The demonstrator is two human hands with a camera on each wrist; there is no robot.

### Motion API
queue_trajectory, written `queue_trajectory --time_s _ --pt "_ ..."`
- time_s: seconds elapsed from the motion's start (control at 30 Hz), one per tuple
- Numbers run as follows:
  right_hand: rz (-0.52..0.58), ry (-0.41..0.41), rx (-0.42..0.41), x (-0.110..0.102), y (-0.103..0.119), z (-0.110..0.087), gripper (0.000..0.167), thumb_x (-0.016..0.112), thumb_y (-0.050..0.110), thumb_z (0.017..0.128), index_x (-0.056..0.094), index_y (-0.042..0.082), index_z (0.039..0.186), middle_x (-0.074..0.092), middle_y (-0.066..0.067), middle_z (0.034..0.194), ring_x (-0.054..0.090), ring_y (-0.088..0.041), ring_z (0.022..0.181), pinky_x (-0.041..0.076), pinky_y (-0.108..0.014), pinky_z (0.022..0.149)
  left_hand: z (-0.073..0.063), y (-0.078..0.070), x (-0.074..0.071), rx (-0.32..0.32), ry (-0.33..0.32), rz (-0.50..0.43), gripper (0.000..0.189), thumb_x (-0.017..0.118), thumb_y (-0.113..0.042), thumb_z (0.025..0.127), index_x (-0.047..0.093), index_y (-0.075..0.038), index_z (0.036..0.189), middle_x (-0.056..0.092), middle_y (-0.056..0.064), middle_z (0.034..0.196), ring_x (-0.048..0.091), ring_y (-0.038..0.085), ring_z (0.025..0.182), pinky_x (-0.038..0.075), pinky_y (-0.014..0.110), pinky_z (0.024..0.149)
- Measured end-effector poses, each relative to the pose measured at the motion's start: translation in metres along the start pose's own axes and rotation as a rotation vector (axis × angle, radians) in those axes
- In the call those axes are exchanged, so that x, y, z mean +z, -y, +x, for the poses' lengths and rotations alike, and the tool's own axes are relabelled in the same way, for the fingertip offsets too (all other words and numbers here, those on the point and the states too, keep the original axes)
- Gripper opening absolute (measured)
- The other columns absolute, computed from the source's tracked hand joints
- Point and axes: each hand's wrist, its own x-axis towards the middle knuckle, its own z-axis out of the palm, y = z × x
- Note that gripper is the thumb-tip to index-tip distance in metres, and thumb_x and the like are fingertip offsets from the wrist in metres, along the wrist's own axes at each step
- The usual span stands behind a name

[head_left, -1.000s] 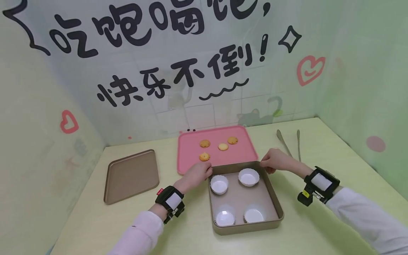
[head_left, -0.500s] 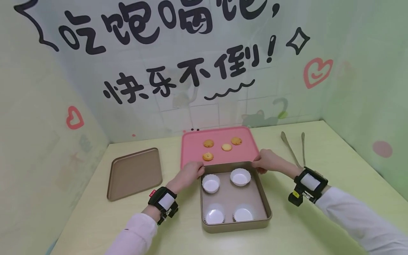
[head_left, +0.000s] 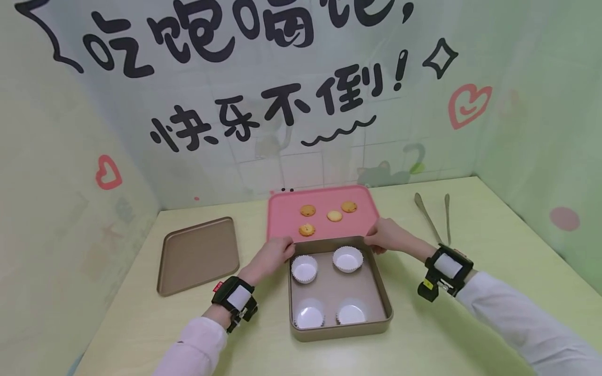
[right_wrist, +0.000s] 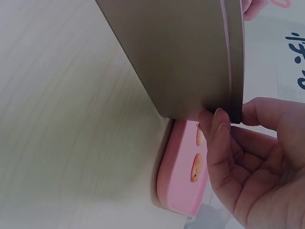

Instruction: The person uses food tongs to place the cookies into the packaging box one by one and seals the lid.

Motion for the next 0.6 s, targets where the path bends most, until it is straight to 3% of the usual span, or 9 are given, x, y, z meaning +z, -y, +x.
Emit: queue_trajectory --time_s 0.17,0.3,0.43,0.6 --pt "0.013 0.027 -0.01 -0.009 -0.007 -0.006 0.028 0.058 0.017 0.086 0.06 0.003 0.061 0.053 -0.001 0.053 0.05 -0.013 0.048 0.044 -0.028 0.049 0.002 -0.005 0.002 -0.089 0.003 -0.023 0.016 0.052 -0.015 0.091 0.055 -0.004 0.08 0.045 -0.001 0.062 0.042 0.01 0.053 0.036 0.025 0.049" --pt "-0.003 0.004 0.001 -0.022 -0.014 -0.011 0.028 0.059 0.023 0.087 0.064 0.001 0.069 0.052 -0.001 0.055 0.049 -0.012 0.051 0.042 -0.027 0.05 -0.004 -0.013 0.002 -0.163 -0.035 -0.037 0.023 0.054 -0.024 0.091 0.055 -0.001 0.089 0.045 0.0 0.061 0.042 0.012 0.051 0.035 0.027 0.047" --pt "-0.048 -0.076 0.014 -0.038 -0.025 -0.017 0.027 0.057 0.022 0.088 0.065 -0.004 0.085 0.057 -0.008 0.064 0.053 -0.018 0.056 0.043 -0.03 0.053 -0.015 -0.022 0.003 -0.213 -0.07 -0.039 0.026 0.053 -0.024 0.092 0.053 0.001 0.089 0.043 0.001 0.059 0.041 0.013 0.05 0.035 0.027 0.046" --pt "-0.184 -0.253 0.058 -0.056 -0.047 -0.023 0.04 0.056 0.021 0.088 0.055 -0.015 0.106 0.058 -0.026 0.093 0.055 -0.037 0.085 0.044 -0.044 0.07 -0.027 -0.029 0.007 -0.274 -0.079 -0.048 0.024 0.05 -0.022 0.092 0.051 0.001 0.085 0.044 0.003 0.061 0.043 0.015 0.052 0.036 0.028 0.046"
